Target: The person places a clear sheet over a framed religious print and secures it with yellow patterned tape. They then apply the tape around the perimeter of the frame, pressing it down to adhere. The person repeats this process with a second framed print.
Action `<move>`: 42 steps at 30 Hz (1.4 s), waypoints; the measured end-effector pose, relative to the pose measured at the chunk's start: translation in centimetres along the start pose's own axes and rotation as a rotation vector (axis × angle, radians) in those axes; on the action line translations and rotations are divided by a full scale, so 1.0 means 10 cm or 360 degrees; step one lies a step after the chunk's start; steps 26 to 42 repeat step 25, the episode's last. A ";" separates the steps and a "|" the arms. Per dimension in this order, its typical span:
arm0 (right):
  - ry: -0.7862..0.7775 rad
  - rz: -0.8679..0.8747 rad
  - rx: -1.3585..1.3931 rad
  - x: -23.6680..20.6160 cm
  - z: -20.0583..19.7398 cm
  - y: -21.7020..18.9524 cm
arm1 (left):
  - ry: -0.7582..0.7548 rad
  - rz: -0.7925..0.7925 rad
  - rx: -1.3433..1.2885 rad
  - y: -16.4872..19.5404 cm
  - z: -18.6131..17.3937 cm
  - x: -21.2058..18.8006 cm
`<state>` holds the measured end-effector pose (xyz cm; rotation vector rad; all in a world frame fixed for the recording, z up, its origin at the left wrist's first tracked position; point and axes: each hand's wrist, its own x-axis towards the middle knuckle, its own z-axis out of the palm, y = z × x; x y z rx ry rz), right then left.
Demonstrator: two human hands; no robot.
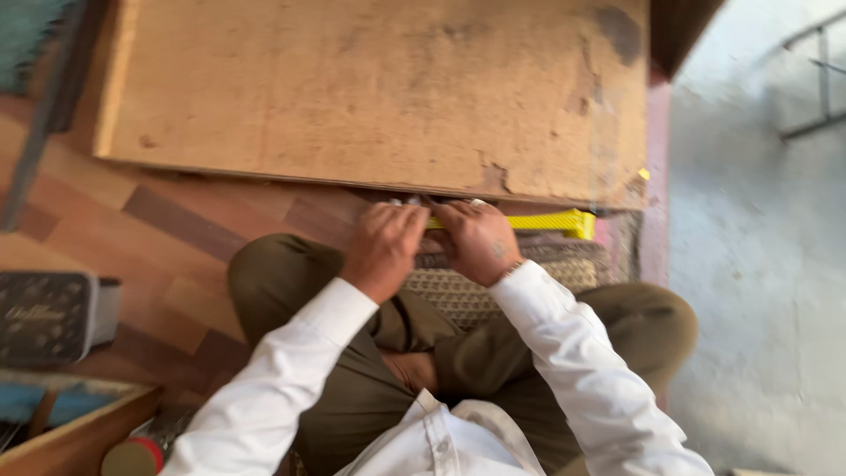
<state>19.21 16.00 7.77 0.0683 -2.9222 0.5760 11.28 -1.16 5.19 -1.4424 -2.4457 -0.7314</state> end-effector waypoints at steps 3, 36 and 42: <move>0.0173 -0.0260 -0.0053 -0.10 -0.08 0.04 | -0.0429 -0.0173 -0.0076 -0.03 -0.01 0.03; 0.1700 0.1292 0.2611 -1.12 0.38 1.35 | -0.0089 0.0068 -0.0540 1.44 0.96 0.96; 0.1700 0.1292 0.2611 -1.12 0.38 1.35 | -0.0089 0.0068 -0.0540 1.44 0.96 0.96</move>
